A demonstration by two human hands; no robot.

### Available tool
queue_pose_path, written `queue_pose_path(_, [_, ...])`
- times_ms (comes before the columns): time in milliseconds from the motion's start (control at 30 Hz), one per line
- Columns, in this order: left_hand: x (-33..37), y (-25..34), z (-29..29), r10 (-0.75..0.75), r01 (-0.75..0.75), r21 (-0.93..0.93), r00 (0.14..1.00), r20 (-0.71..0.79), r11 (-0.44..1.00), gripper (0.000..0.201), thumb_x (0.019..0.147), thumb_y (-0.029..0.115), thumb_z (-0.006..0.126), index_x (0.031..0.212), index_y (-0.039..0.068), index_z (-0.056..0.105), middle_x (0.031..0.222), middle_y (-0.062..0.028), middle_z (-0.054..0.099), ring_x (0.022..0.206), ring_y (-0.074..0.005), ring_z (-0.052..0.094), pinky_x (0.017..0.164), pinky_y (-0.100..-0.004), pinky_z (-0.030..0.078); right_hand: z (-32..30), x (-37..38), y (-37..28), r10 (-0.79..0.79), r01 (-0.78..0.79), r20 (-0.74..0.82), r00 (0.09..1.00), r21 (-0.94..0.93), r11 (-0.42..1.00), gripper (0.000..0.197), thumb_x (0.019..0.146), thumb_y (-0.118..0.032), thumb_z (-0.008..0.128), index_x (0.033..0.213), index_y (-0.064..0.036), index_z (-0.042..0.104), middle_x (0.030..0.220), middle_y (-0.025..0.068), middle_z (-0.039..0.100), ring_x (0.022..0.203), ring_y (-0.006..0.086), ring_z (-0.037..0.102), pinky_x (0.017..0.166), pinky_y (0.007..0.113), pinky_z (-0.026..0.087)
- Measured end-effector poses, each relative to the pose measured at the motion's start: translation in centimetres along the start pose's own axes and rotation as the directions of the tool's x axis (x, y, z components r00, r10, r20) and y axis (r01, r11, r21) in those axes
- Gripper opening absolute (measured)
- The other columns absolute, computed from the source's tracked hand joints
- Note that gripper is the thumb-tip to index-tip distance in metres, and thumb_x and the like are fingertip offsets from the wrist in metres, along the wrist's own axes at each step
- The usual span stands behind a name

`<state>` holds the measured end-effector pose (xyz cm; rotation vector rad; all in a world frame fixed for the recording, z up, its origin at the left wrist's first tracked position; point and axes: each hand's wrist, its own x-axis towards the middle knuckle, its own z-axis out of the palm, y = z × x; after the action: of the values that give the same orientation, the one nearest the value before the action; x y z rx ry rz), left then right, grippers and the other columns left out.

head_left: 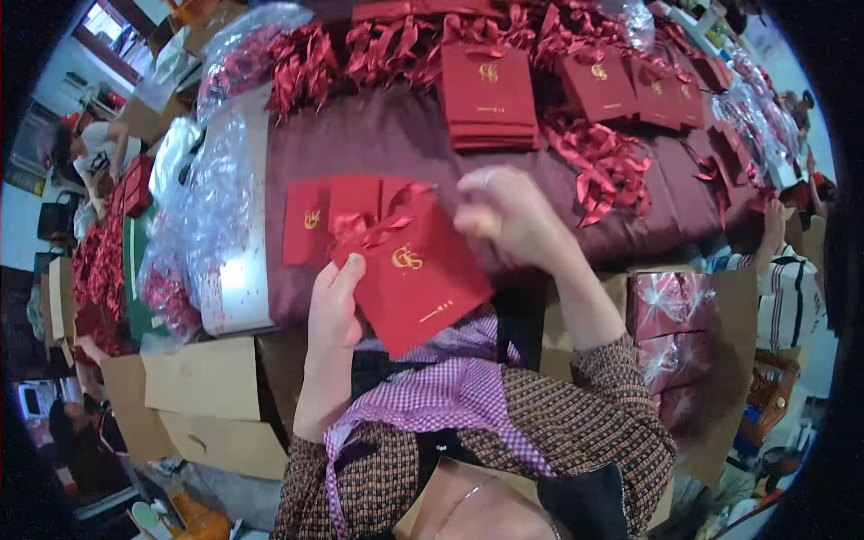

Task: The person puts on eyeglasses, then attaches ribbon handles to small gift bags by threading ribbons through them by hand.

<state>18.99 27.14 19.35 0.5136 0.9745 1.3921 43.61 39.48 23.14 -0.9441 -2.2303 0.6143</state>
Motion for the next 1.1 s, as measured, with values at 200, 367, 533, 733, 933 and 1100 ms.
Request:
queue_pose_path(200, [1.4, 1.7, 1.6, -0.092, 0.091, -0.064, 0.996, -0.020, 0.994, 0.031, 0.101, 0.018, 0.048, 0.124, -0.003, 0.054, 0.120, -0.0137, 0.062, 0.106, -0.0232, 0.063, 0.093, -0.0397, 0.051, 0.3, -2.6, -5.8, -0.383, 0.561, 0.522, 0.762, -0.236, 0.794, 0.065, 0.080, -0.028, 0.065, 0.140, -0.0115, 0.045, 0.145, 0.0166, 0.043, 0.134, 0.0368, 0.040, 0.110, 0.053, 0.030])
queue_pose_path(367, [1.8, 3.7, 1.7, 0.018, 0.003, -0.147, 0.990, 0.142, 0.989, 0.038, 0.103, 0.028, 0.046, 0.124, -0.003, 0.054, 0.117, -0.0140, 0.064, 0.103, -0.0241, 0.064, 0.088, -0.0372, 0.052, -2.4, 1.2, -2.2, -0.520, 0.549, 0.188, 0.833, -0.399, 0.735, 0.053, 0.082, -0.013, 0.057, 0.135, -0.0127, 0.051, 0.132, 0.0145, 0.056, 0.117, 0.0329, 0.056, 0.094, 0.049, 0.045])
queue_pose_path(533, [2.2, 4.3, 0.0, 0.458, -0.433, 0.471, 0.887, 0.068, 0.769, 0.027, 0.101, 0.018, 0.052, 0.114, -0.004, 0.061, 0.112, -0.0123, 0.066, 0.099, -0.0202, 0.064, 0.080, -0.0336, 0.053, -7.1, 8.3, 4.9, -0.540, 0.282, -0.227, 0.810, -0.658, 0.699, 0.040, 0.082, -0.004, 0.060, 0.122, -0.0057, 0.061, 0.121, 0.0194, 0.059, 0.109, 0.0362, 0.059, 0.091, 0.044, 0.048])
queue_pose_path(733, [3.3, 2.9, -2.1, 0.644, -0.382, 0.902, 0.746, 0.172, 0.201, 0.022, 0.094, 0.013, 0.061, 0.109, -0.003, 0.063, 0.114, -0.0166, 0.064, 0.105, -0.0278, 0.062, 0.091, -0.0367, 0.050, -2.7, 8.8, 14.0, 0.132, 0.069, 0.287, 0.949, -0.597, 0.799, 0.066, 0.086, -0.047, 0.064, 0.137, -0.0078, 0.049, 0.142, 0.0190, 0.046, 0.128, 0.0361, 0.047, 0.103, 0.046, 0.041])
queue_pose_path(933, [3.6, 2.3, -2.7, 0.610, -0.332, 0.942, 0.757, 0.234, 0.051, 0.026, 0.092, 0.015, 0.062, 0.111, -0.002, 0.062, 0.117, -0.0177, 0.062, 0.112, -0.0342, 0.056, 0.096, -0.0416, 0.045, -2.4, 7.7, 15.9, -0.043, 0.119, 0.155, 0.987, -0.525, 0.843, 0.066, 0.087, -0.051, 0.061, 0.136, -0.0079, 0.051, 0.145, 0.0190, 0.043, 0.131, 0.0353, 0.045, 0.103, 0.046, 0.041])
queue_pose_path(1100, [3.9, 2.2, -2.9, 0.567, -0.235, 0.970, 0.792, 0.228, -0.063, 0.035, 0.091, 0.018, 0.064, 0.118, -0.004, 0.058, 0.123, -0.0191, 0.058, 0.116, -0.0358, 0.051, 0.100, -0.0440, 0.041, -6.1, 4.5, 14.0, -0.224, 0.112, -0.336, 0.915, -0.322, 0.940, 0.037, 0.085, -0.028, 0.069, 0.113, -0.0036, 0.066, 0.114, 0.0198, 0.066, 0.106, 0.0366, 0.063, 0.091, 0.042, 0.050])
